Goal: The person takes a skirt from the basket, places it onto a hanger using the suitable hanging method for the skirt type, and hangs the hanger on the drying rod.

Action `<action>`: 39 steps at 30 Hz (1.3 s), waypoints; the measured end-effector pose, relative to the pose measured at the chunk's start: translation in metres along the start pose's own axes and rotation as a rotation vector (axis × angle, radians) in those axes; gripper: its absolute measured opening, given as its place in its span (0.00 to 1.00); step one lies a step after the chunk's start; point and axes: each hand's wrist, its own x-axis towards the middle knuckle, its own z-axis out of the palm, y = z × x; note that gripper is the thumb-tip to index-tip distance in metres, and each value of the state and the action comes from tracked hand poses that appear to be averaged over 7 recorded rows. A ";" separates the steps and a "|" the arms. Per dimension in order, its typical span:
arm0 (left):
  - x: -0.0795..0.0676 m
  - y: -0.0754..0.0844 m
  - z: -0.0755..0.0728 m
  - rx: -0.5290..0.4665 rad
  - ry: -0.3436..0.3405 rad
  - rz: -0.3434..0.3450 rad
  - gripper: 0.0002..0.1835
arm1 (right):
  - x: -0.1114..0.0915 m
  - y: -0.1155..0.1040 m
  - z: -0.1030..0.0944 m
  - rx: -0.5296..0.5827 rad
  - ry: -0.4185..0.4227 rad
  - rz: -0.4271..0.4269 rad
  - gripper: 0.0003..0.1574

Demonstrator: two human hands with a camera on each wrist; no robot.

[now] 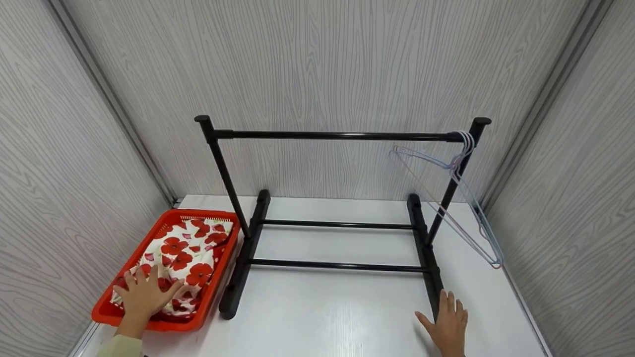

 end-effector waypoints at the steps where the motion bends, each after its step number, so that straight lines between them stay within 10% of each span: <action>1: -0.001 -0.002 0.001 0.006 -0.006 -0.012 0.54 | 0.000 0.000 0.001 0.000 -0.027 0.007 0.59; 15: -0.008 -0.011 0.012 0.028 -0.095 -0.102 0.56 | 0.002 0.007 0.009 0.057 -0.129 0.056 0.61; 22: -0.009 -0.015 0.014 -0.003 -0.175 -0.186 0.60 | 0.005 0.004 0.010 0.027 -0.157 0.071 0.43; 39: -0.016 -0.015 0.015 -0.111 0.114 -0.222 0.39 | 0.010 0.004 0.005 -0.022 -0.172 -0.013 0.37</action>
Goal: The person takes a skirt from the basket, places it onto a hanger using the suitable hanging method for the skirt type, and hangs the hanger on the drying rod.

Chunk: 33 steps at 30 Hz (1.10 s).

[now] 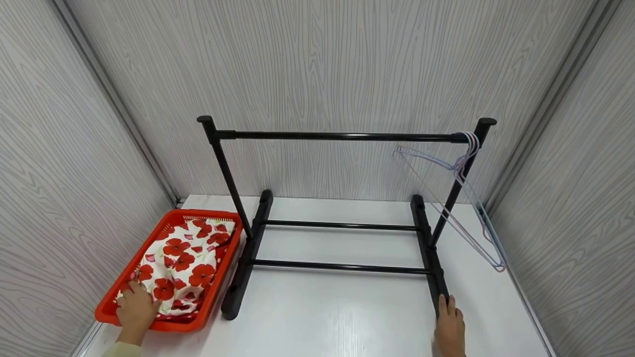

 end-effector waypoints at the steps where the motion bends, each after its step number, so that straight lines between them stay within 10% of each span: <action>1: 0.000 -0.001 0.001 0.006 0.017 0.013 0.34 | 0.000 0.000 -0.001 -0.003 -0.013 0.003 0.37; 7: 0.000 -0.002 0.003 0.045 0.041 0.033 0.15 | 0.002 -0.002 -0.004 -0.017 -0.055 0.006 0.37; 15: 0.003 0.006 -0.003 0.052 0.060 -0.034 0.20 | 0.004 -0.003 -0.007 0.006 -0.089 0.052 0.37; 27: 0.009 0.022 -0.015 -0.710 0.118 -0.187 0.21 | 0.008 -0.001 -0.008 0.009 -0.112 0.101 0.36; 33: 0.010 0.030 -0.018 -0.797 0.241 -0.105 0.23 | 0.008 -0.003 -0.007 0.009 -0.120 0.105 0.36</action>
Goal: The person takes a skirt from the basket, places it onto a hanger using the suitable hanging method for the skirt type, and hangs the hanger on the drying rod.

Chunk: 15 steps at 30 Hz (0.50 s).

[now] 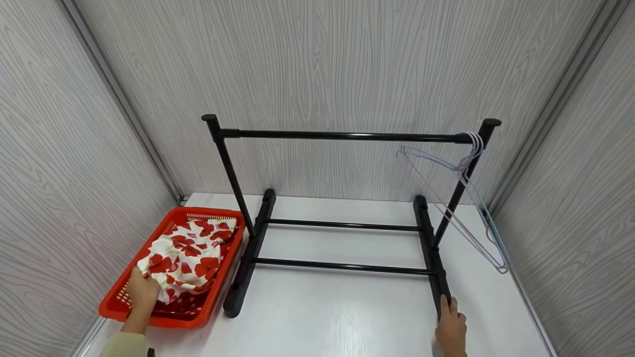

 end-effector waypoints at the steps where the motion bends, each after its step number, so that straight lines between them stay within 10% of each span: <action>1: 0.000 0.002 0.001 -0.002 0.019 0.017 0.21 | 0.000 0.000 0.000 0.003 -0.001 0.001 0.36; 15: -0.006 0.062 0.013 -0.169 0.035 0.114 0.15 | 0.000 0.001 -0.001 0.028 -0.017 -0.003 0.36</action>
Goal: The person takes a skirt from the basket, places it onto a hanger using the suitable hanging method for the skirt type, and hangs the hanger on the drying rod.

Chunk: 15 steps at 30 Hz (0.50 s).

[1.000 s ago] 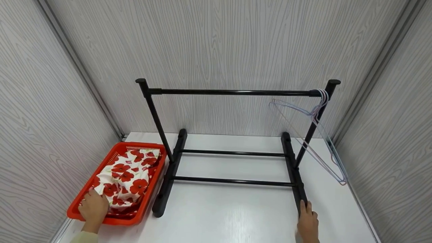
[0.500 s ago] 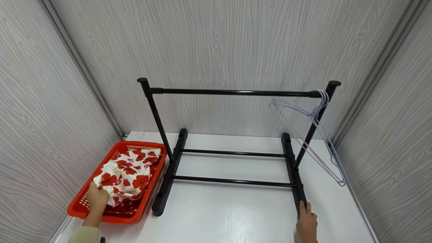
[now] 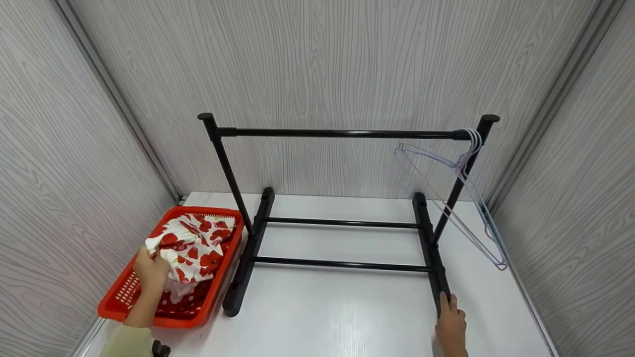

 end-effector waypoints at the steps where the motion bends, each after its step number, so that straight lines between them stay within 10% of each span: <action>1: 0.000 0.005 0.002 -0.012 -0.001 0.008 0.15 | 0.000 -0.001 0.000 0.001 0.004 -0.003 0.36; 15: -0.009 0.064 0.032 -0.148 -0.069 0.117 0.18 | 0.000 0.000 0.002 -0.034 0.068 -0.048 0.34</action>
